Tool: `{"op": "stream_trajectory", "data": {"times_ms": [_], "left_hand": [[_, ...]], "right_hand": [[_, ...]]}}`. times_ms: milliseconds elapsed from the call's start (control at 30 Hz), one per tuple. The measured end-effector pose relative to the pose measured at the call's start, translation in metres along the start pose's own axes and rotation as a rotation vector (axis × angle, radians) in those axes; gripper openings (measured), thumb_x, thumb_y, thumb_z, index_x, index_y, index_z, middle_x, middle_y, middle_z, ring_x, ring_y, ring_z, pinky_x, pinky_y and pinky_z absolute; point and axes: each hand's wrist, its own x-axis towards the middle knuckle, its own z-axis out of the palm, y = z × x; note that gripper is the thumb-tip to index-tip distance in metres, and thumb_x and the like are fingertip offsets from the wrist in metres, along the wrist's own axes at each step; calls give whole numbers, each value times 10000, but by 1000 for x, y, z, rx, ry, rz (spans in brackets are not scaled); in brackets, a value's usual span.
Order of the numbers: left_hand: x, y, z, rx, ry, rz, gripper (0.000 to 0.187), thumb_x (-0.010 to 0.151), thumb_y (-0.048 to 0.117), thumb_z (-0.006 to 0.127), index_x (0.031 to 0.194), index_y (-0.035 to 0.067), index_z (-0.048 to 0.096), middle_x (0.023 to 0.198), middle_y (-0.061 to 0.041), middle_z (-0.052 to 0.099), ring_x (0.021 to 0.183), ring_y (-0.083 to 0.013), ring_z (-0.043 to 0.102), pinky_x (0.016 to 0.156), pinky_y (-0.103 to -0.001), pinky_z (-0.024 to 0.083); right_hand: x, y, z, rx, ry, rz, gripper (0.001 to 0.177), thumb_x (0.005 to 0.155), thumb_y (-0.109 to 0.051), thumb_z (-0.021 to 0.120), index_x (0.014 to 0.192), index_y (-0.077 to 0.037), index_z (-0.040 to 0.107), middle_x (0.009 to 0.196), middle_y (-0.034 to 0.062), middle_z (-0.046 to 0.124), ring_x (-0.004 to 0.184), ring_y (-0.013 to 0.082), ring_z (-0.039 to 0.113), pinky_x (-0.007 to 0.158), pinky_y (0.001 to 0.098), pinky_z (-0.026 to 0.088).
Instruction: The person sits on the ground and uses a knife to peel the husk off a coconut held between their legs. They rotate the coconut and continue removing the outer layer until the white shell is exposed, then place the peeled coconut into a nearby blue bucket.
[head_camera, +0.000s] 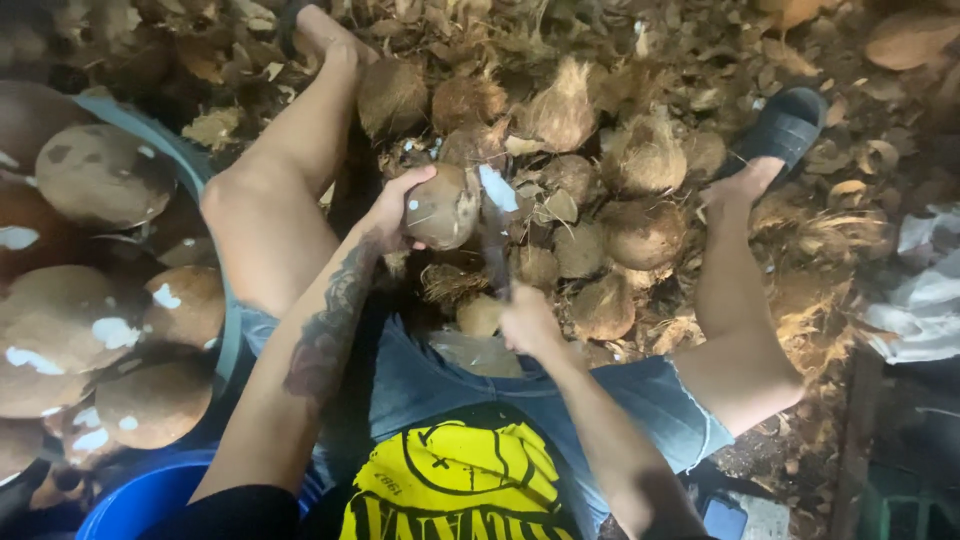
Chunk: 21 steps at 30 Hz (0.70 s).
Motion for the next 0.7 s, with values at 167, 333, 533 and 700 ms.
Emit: {"op": "stream_trajectory", "data": {"times_ms": [167, 333, 533, 700], "left_hand": [[24, -12, -5, -12, -83, 19, 929, 624, 762, 797, 1297, 136, 664, 1120, -132, 767, 952, -325, 768, 494, -365, 624], [10, 3, 0, 28, -12, -39, 958, 614, 795, 767, 1314, 148, 672, 1144, -130, 757, 1047, -351, 721, 636, -426, 604], [8, 0, -1, 22, -30, -48, 964, 610, 803, 758, 1326, 165, 654, 1143, -123, 750, 1057, -326, 730, 630, -390, 620], [13, 7, -6, 52, -60, -37, 956, 614, 800, 767, 1317, 161, 657, 1122, -104, 754, 1032, -316, 735, 627, -403, 632]], "right_hand": [[-22, -28, -24, 334, 84, 98, 168, 912, -127, 595, 756, -90, 642, 465, 90, 614, 372, 215, 653, 386, 329, 499], [-64, -58, -28, 509, 371, -640, 226, 692, 111, 639, 720, -97, 557, 564, 113, 614, 522, 301, 643, 561, 333, 501], [-20, -38, -18, 356, 175, -178, 33, 788, -57, 612, 785, -74, 584, 684, 186, 668, 580, 331, 709, 511, 402, 584], [7, -18, 6, 234, 117, 4, 78, 879, -104, 592, 812, -65, 603, 652, 180, 627, 582, 330, 703, 571, 481, 519]]}}
